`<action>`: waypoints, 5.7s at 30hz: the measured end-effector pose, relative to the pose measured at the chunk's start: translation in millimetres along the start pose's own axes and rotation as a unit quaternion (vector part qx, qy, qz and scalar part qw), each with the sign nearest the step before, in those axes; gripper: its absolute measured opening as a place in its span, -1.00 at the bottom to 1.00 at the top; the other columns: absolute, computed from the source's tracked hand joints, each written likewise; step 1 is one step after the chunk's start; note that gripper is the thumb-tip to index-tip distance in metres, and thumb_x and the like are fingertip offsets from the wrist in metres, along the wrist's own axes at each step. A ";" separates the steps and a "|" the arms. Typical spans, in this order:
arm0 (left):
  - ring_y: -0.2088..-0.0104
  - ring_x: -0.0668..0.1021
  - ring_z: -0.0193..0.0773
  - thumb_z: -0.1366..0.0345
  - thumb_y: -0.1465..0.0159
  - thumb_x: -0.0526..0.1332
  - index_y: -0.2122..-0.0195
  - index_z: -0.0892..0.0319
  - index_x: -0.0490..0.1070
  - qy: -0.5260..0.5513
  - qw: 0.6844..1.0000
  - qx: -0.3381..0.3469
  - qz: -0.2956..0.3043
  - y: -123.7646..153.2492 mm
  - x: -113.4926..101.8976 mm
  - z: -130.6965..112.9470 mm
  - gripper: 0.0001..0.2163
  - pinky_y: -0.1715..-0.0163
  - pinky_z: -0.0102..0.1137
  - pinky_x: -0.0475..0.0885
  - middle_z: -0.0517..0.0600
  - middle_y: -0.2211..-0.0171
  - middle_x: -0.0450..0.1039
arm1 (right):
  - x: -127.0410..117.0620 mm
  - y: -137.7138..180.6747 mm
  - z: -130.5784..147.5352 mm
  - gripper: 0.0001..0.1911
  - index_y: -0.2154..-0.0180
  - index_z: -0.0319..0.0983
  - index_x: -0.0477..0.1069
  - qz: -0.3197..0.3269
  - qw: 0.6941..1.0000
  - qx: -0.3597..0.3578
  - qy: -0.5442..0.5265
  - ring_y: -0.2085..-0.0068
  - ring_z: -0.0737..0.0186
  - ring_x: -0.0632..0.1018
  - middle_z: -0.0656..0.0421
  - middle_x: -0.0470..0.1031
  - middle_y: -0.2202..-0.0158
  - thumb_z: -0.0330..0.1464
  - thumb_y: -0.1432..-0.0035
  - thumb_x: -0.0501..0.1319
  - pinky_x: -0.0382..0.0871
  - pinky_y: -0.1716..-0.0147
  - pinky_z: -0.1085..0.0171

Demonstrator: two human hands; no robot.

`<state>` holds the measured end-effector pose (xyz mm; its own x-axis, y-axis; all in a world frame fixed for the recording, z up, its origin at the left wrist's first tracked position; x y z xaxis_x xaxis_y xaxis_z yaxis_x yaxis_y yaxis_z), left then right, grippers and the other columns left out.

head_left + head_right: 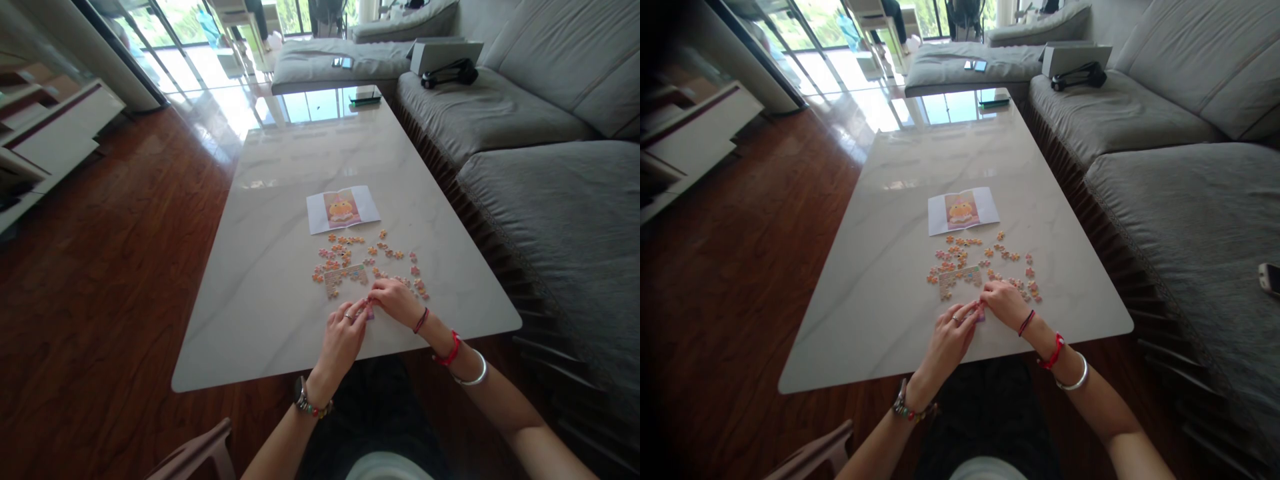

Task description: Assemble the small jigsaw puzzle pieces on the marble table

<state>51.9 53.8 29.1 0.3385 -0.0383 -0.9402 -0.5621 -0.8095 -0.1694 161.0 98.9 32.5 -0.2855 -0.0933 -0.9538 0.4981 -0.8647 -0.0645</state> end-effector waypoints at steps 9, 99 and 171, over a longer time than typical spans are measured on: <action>-0.01 0.25 -0.20 0.35 -0.21 -0.01 -0.01 -0.01 0.16 -0.026 1.000 -0.003 0.014 3.4 3.6 0.9 -0.67 0.12 -0.30 0.23 -0.07 -0.06 0.19 | 0.8 3.6 2.2 -0.82 0.43 -0.22 0.43 0.000 1.000 0.007 0.016 0.34 0.31 0.38 0.15 0.39 0.43 -0.39 -0.10 0.06 0.15 0.31 0.31; 0.22 0.40 -0.24 0.36 -0.13 0.03 0.15 0.16 0.29 0.095 0.962 -0.254 -0.008 -25.6 -74.1 92.2 -0.76 0.16 -0.29 0.32 0.04 0.21 0.30 | -79.5 -5.5 -78.6 -0.82 0.37 -0.23 0.40 -0.095 0.956 0.166 -0.221 0.38 0.31 0.43 0.14 0.44 0.38 -0.35 -0.06 0.04 0.29 0.34 0.33; 0.39 0.49 -0.23 0.44 -0.16 -0.05 -0.03 0.16 0.09 0.065 0.950 -0.109 0.287 -20.2 4.4 7.2 -0.63 0.37 -0.35 0.34 0.09 0.38 0.43 | -19.4 -41.2 -4.3 -0.90 0.47 -0.25 0.32 0.044 0.904 0.167 -0.392 0.48 0.37 0.40 0.23 0.39 0.52 -0.34 0.04 0.11 0.27 0.46 0.38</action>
<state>59.3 74.2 26.3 0.1218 -0.5696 -0.8128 -0.5172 -0.7354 0.4378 149.5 138.5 52.4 -0.8140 -0.3773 -0.4416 0.3101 -0.9252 0.2189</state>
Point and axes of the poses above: each hand's wrist, its own y-axis away from the middle knuckle, its own x-axis out of the palm, z = x × y, the point moved 6 cm from there along -y, towards the middle knuckle
